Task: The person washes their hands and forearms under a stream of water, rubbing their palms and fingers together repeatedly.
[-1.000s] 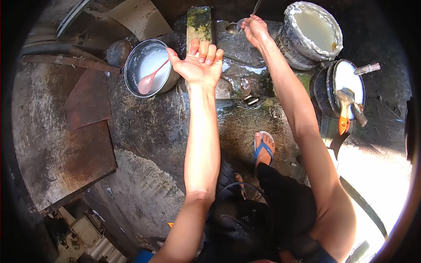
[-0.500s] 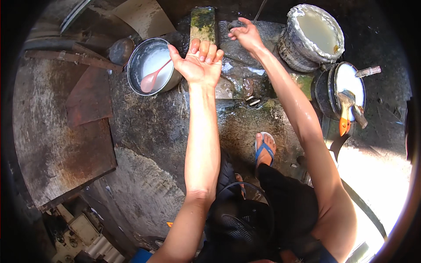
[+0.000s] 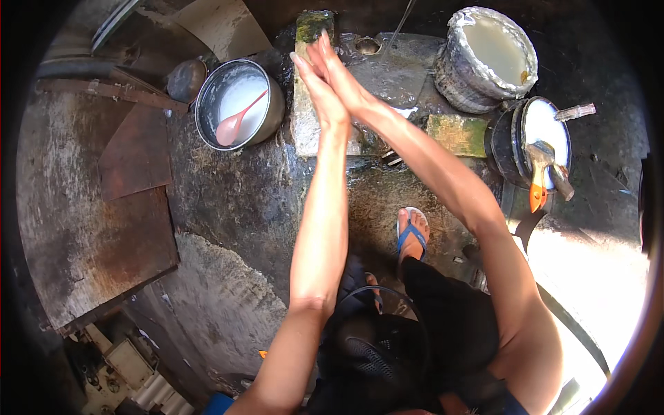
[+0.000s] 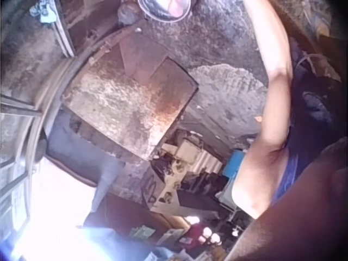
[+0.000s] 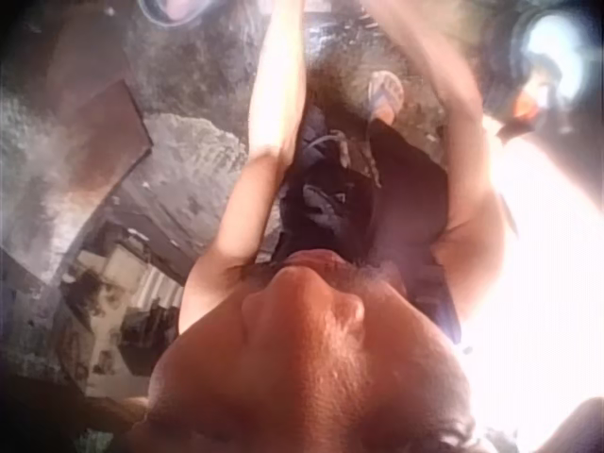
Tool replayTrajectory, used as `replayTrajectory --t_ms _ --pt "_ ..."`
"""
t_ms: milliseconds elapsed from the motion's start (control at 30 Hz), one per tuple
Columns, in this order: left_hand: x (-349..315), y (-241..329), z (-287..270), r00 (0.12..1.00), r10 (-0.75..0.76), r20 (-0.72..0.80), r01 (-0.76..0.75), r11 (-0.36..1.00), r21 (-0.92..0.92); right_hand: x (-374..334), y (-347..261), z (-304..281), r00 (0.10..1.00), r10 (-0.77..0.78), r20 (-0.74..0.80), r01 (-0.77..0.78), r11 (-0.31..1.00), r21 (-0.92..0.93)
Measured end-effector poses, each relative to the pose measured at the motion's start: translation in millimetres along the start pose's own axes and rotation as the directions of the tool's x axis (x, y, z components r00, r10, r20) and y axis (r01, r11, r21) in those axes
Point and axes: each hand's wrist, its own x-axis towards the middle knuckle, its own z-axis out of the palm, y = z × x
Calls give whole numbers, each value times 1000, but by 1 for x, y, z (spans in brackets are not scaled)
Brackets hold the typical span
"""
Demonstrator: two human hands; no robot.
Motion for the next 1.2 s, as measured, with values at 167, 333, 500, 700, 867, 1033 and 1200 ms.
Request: replayTrajectory --t_ms 167,333,500,700,867,1033,1200 --pt "14 -2 -25 852 160 -499 97 888 449 -48 -25 -2 894 80 440 -246 909 336" --pt "16 22 -49 917 -223 -331 264 961 83 -67 -44 -17 859 270 435 -443 817 368" --pt "21 29 -104 851 -242 -466 161 965 -207 -74 -47 -24 881 236 410 -455 661 597" --pt "21 37 -79 961 -54 -272 -7 976 -218 -52 -32 -55 942 -1 336 -315 341 885" --pt "5 54 -50 1000 6 20 -8 993 122 -51 -39 -51 957 38 289 -281 384 880" --pt "-10 53 -19 974 -9 226 -97 885 455 -46 -37 -58 962 -3 273 -247 415 876" --pt "-20 44 1 946 -17 323 -203 746 634 -43 -40 -57 981 100 164 -192 461 866"
